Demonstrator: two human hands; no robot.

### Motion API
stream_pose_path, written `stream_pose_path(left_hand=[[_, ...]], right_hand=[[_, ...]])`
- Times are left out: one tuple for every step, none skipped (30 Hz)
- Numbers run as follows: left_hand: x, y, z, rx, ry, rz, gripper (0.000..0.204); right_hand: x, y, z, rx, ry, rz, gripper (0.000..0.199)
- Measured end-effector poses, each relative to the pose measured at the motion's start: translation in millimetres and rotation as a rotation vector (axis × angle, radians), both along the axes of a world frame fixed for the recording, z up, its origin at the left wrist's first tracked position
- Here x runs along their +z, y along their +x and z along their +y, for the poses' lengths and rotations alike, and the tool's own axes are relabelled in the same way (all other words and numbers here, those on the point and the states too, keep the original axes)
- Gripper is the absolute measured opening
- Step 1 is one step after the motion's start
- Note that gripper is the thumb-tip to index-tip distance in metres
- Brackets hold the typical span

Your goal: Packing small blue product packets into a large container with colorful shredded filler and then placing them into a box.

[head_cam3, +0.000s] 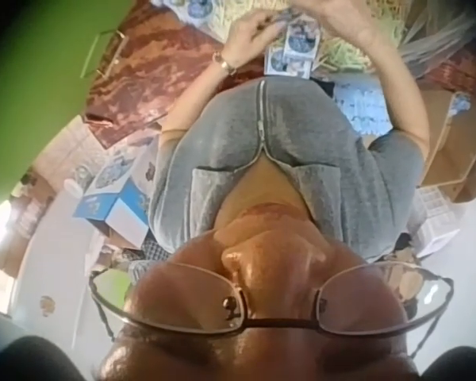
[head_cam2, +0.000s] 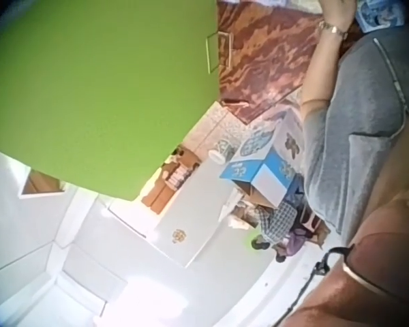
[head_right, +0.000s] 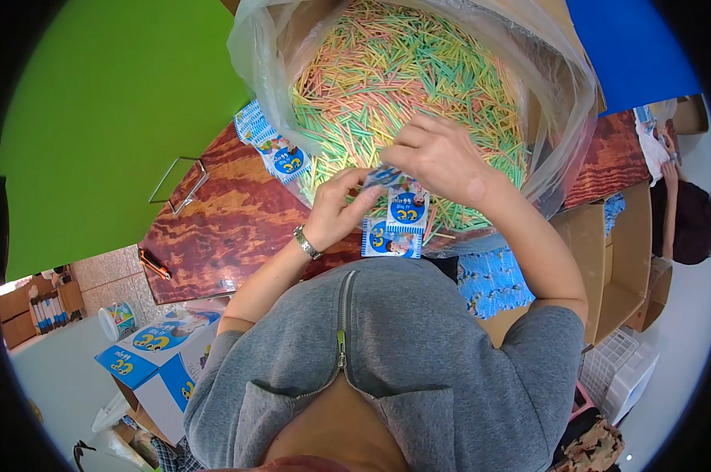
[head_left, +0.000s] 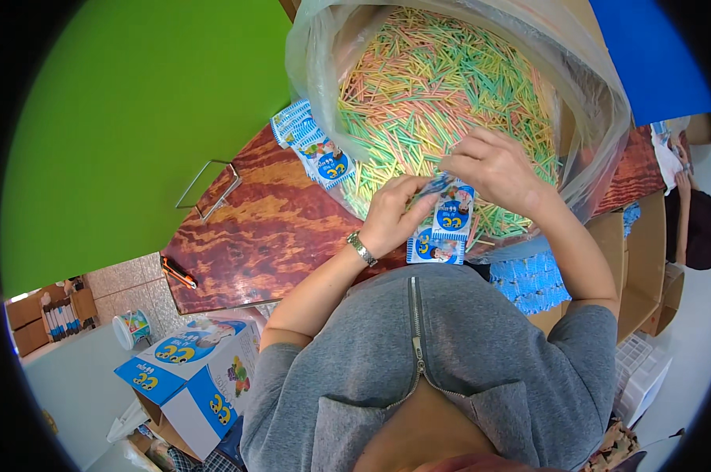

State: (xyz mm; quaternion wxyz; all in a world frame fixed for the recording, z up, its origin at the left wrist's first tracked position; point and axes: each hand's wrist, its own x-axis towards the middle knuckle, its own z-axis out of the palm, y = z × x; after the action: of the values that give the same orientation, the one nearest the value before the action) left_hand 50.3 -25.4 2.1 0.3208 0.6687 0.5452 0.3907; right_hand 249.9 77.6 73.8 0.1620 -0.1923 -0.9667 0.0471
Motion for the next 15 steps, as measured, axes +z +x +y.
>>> stream_pose_path(left_hand=[[1.3,-0.2,1.3,-0.067,-0.197,-0.076,0.022],[-2.6,-0.1,2.5,-0.069,-0.198,-0.073,0.022],[-10.0,-0.2,3.2,-0.046,-0.247,-0.296,0.021],[-10.9,-0.1,5.4,-0.023,-0.295,-0.518,0.022],[-7.2,-1.3,6.2,-0.022,-0.309,-0.607,0.023],[-6.3,-2.6,6.4,-0.024,-0.310,-0.604,0.023],[-5.5,-4.2,5.8,-0.006,-0.312,-0.623,0.022],[-5.4,-6.0,5.5,0.012,-0.314,-0.642,0.021],[-11.2,-8.6,5.1,0.044,-0.321,-0.666,0.017],[-16.9,-11.1,4.1,0.045,-0.322,-0.665,0.017],[-21.4,-14.9,2.8,0.075,-0.306,-0.650,0.015],[-24.1,-19.1,1.3,0.106,-0.290,-0.636,0.013],[-22.9,-22.5,0.6,0.108,-0.292,-0.636,0.013],[-20.1,-26.5,-1.0,0.158,-0.272,-0.628,0.013],[-18.8,-31.2,-3.3,0.210,-0.251,-0.620,0.015]], right_hand=[[1.4,-3.2,-0.2,-0.010,-0.089,0.016,0.022],[0.2,-7.6,0.4,-0.013,-0.090,0.019,0.022],[-2.3,-12.5,1.6,-0.067,-0.275,0.146,0.018],[-4.2,-16.3,2.9,-0.123,-0.459,0.274,0.016],[-4.7,-18.5,3.3,-0.125,-0.460,0.277,0.016],[-5.1,-20.6,3.7,-0.159,-0.577,0.223,0.016],[-5.5,-23.6,4.0,-0.190,-0.694,0.168,0.020],[-5.2,-27.5,4.1,-0.187,-0.696,0.169,0.020],[-4.7,-32.0,4.0,-0.136,-0.662,0.205,0.019],[-4.3,-35.5,3.8,-0.088,-0.628,0.239,0.018],[-7.4,-39.5,4.5,-0.087,-0.629,0.239,0.018],[-13.4,-44.4,6.4,-0.024,-0.580,0.269,0.018],[-16.0,-49.5,9.7,0.037,-0.531,0.297,0.019],[-14.7,-54.0,15.1,0.039,-0.534,0.297,0.019],[-10.6,-59.8,22.7,0.088,-0.741,0.169,0.019]])
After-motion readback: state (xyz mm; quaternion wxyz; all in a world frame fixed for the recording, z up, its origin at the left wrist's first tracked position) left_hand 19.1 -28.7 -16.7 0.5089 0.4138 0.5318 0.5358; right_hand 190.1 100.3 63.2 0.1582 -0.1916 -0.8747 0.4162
